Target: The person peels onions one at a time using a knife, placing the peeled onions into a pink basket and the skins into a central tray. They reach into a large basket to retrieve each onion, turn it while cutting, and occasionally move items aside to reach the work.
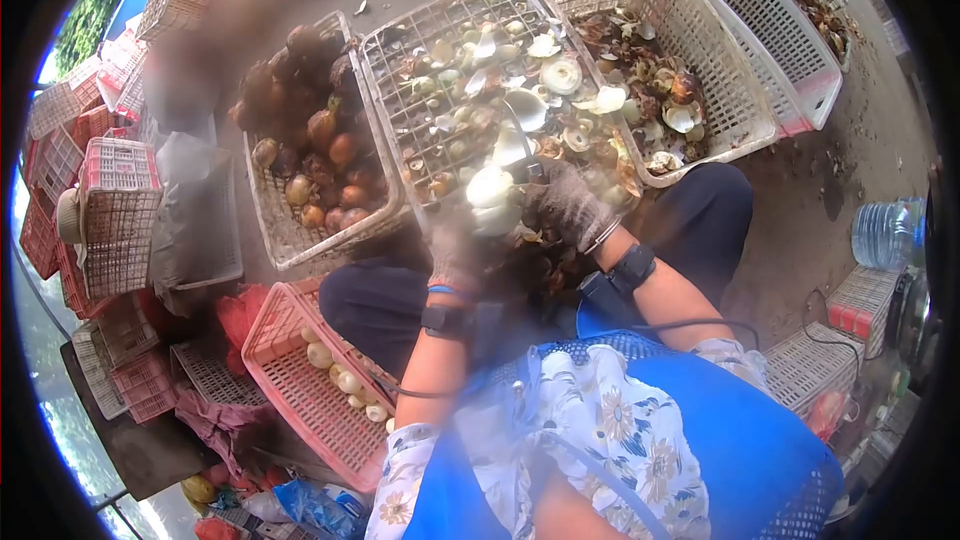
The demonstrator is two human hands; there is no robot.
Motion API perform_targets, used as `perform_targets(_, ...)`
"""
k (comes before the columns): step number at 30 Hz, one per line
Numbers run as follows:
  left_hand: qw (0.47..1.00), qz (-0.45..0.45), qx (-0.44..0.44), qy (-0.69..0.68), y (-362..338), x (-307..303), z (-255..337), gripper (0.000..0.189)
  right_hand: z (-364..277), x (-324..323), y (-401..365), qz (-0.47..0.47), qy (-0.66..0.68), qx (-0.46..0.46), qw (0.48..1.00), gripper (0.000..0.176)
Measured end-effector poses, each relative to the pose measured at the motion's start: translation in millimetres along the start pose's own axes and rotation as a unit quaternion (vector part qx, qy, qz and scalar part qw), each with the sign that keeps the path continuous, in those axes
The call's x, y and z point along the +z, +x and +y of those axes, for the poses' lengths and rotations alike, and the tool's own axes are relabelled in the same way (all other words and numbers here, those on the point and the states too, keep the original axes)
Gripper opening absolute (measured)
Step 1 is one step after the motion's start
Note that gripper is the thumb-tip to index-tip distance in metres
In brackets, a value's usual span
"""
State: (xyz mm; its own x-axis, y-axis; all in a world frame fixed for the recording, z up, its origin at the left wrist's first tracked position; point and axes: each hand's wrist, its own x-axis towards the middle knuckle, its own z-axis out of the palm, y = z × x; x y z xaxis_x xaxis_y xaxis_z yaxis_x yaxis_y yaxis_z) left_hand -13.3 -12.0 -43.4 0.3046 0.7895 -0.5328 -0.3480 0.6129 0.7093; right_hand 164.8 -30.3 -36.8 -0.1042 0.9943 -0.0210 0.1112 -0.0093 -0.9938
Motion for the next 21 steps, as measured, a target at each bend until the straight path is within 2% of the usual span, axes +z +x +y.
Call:
perform_targets(1,0.978,0.004,0.097,0.185,-2,-7,-1,0.036,-10,-1,-1,0.012,0.045,0.072,0.996,0.029)
perform_targets(2,0.913,0.008,0.189,0.362,-5,-8,0,0.037,-19,0,-2,0.025,0.089,0.144,0.985,0.028)
perform_targets(3,0.958,-0.007,0.200,0.207,-8,-6,-2,0.034,-26,3,-3,0.041,0.180,0.217,0.959,0.024)
perform_targets(4,0.958,-0.006,0.200,0.206,-4,-13,-6,0.034,-25,4,-3,0.039,0.179,0.218,0.959,0.024)
perform_targets(5,0.897,-0.025,0.291,0.332,3,-22,-12,0.033,-22,6,-2,0.052,0.205,0.237,0.948,0.021)
perform_targets(6,0.811,-0.044,0.375,0.447,9,-31,-18,0.033,-19,6,-1,0.066,0.230,0.256,0.937,0.017)
perform_targets(7,0.878,0.043,0.318,0.356,7,-22,-20,0.032,-16,5,-1,0.065,0.229,0.256,0.937,0.017)
perform_targets(8,0.878,0.042,0.317,0.356,1,-12,-15,0.032,-13,4,-3,0.095,0.221,0.251,0.938,0.015)
perform_targets(9,0.964,0.053,0.194,0.174,-3,-1,-7,0.028,-12,2,-3,0.126,0.213,0.245,0.937,0.013)
perform_targets(10,0.996,0.062,0.061,-0.016,-5,6,-3,0.025,-19,0,-3,0.127,0.212,0.244,0.938,0.013)
perform_targets(12,0.996,0.061,0.070,-0.007,-2,3,-9,0.024,-35,-3,-2,0.173,0.079,0.297,0.936,0.014)
perform_targets(13,0.995,0.061,0.079,0.004,0,0,-12,0.023,-35,-1,-3,0.173,0.079,0.297,0.936,0.014)
perform_targets(14,0.995,0.060,0.079,0.004,2,-5,-16,0.023,-33,1,-7,0.149,0.014,0.203,0.968,0.015)
perform_targets(15,0.934,0.045,0.210,0.286,4,-11,-18,0.023,-31,2,-8,0.123,-0.050,0.107,0.985,0.017)
perform_targets(16,0.779,0.026,0.320,0.538,5,-14,-18,0.023,-26,3,-6,0.125,-0.052,0.106,0.985,0.017)
perform_targets(17,0.763,0.003,0.346,0.546,2,-13,-16,0.022,-16,6,-4,0.109,-0.052,0.104,0.987,0.020)
perform_targets(18,0.763,0.003,0.347,0.546,2,-13,-15,0.022,-5,9,-2,0.091,-0.051,0.103,0.989,0.022)
perform_targets(20,0.909,-0.040,0.265,0.320,0,-16,-14,0.022,0,14,-1,0.123,-0.046,0.098,0.986,0.024)
perform_targets(21,0.936,-0.022,0.231,0.265,-4,-22,-12,0.027,1,17,0,0.121,-0.074,0.138,0.980,0.024)
